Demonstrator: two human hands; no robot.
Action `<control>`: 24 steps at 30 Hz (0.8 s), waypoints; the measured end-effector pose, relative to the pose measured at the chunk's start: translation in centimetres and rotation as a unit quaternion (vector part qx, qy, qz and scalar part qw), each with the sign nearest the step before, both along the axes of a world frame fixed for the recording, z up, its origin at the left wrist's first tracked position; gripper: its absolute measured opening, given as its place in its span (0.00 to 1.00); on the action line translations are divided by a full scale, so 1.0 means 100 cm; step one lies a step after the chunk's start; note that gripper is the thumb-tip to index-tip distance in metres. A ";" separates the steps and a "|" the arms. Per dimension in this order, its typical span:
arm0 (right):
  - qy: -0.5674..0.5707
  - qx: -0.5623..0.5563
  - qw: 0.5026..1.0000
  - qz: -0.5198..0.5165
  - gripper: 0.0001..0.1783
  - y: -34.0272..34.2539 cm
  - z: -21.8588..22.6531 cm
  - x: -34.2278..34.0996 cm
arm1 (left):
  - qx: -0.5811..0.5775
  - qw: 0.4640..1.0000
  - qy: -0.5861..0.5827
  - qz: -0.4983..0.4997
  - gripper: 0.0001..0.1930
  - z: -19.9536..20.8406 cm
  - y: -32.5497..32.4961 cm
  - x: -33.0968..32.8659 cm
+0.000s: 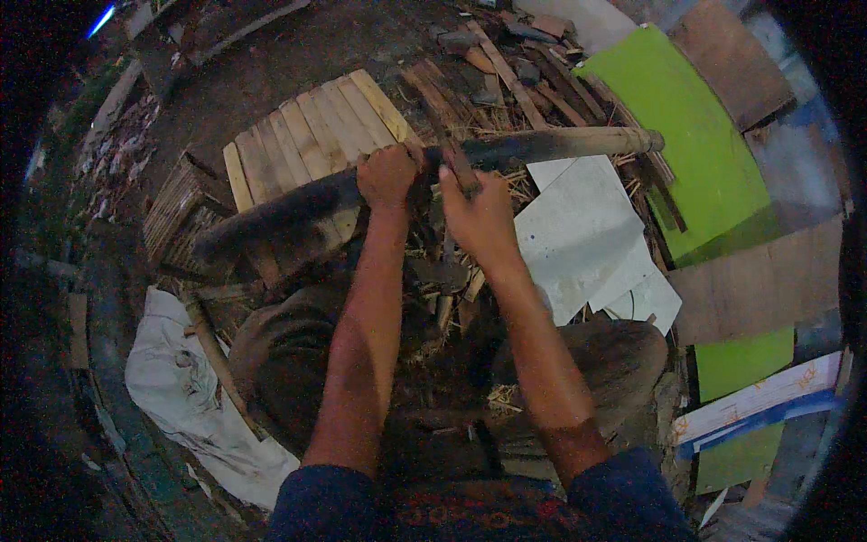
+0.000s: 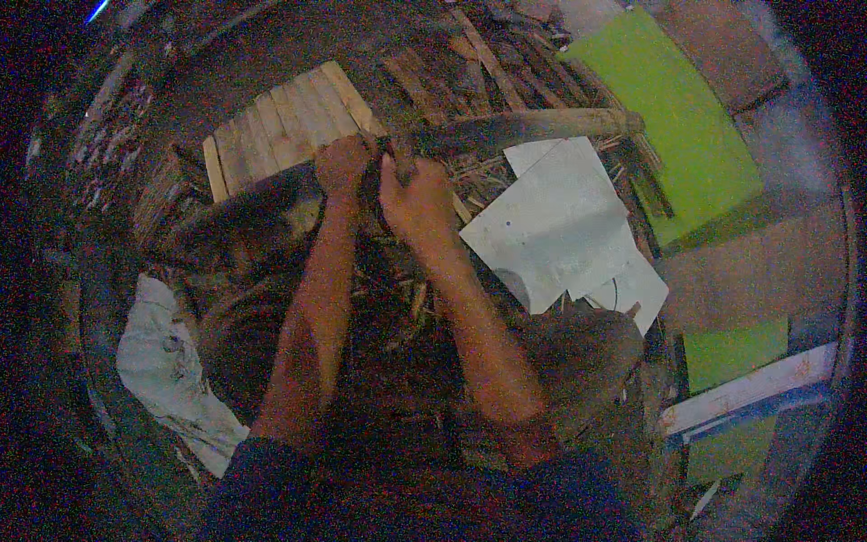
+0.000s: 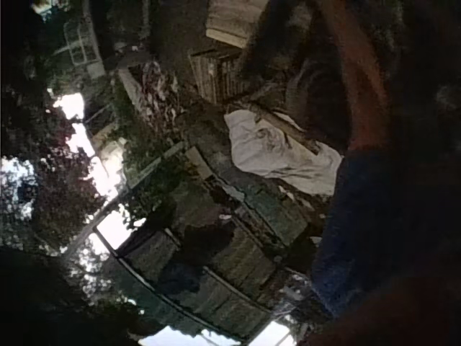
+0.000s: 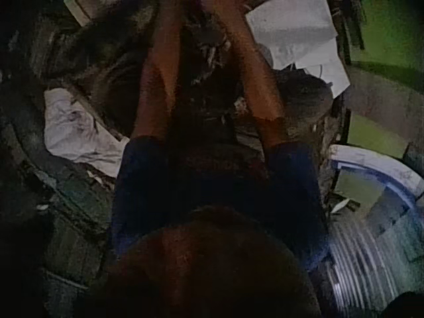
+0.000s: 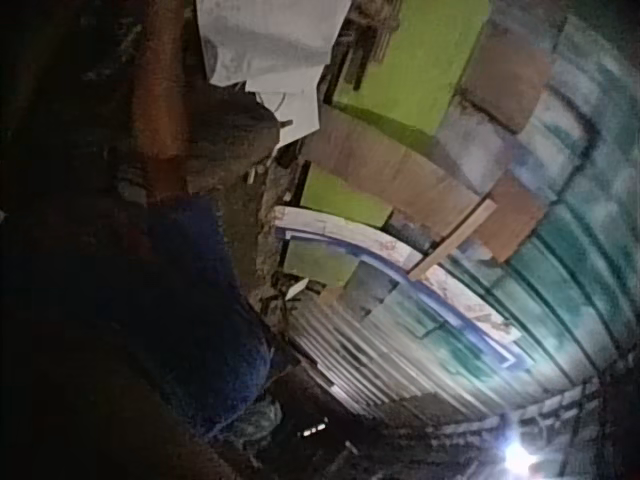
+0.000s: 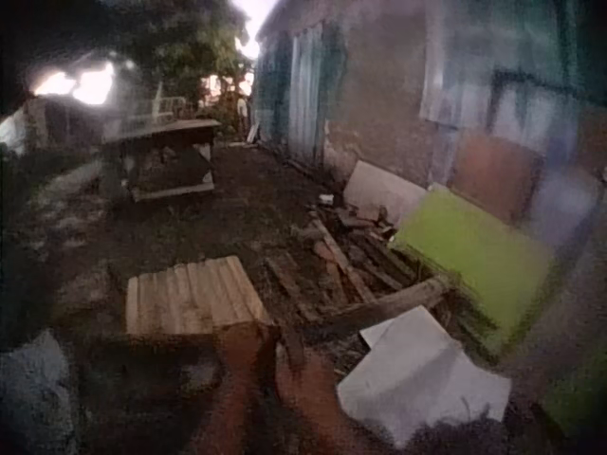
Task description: The person sits on the ground and uses a machete to split a long bamboo pole into smaller sections. They repeatedly strike the bamboo to separate it, then handle the split pieces.
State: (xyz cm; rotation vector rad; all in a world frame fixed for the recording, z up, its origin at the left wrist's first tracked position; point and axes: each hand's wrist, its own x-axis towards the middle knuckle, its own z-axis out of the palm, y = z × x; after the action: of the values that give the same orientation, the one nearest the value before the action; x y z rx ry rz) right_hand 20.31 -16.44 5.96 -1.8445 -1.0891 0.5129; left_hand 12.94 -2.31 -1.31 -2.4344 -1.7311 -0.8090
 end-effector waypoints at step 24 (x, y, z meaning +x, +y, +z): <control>0.082 0.035 0.996 0.020 0.18 -0.075 0.011 -0.025 | 0.135 0.991 -0.014 -0.017 0.19 -0.027 0.002 -0.026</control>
State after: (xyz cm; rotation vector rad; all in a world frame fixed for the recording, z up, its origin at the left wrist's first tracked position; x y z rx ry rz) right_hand 17.77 -23.93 7.02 -1.6909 -1.0225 0.6317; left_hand 10.33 -2.13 -4.02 -2.2883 -1.4805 -1.0123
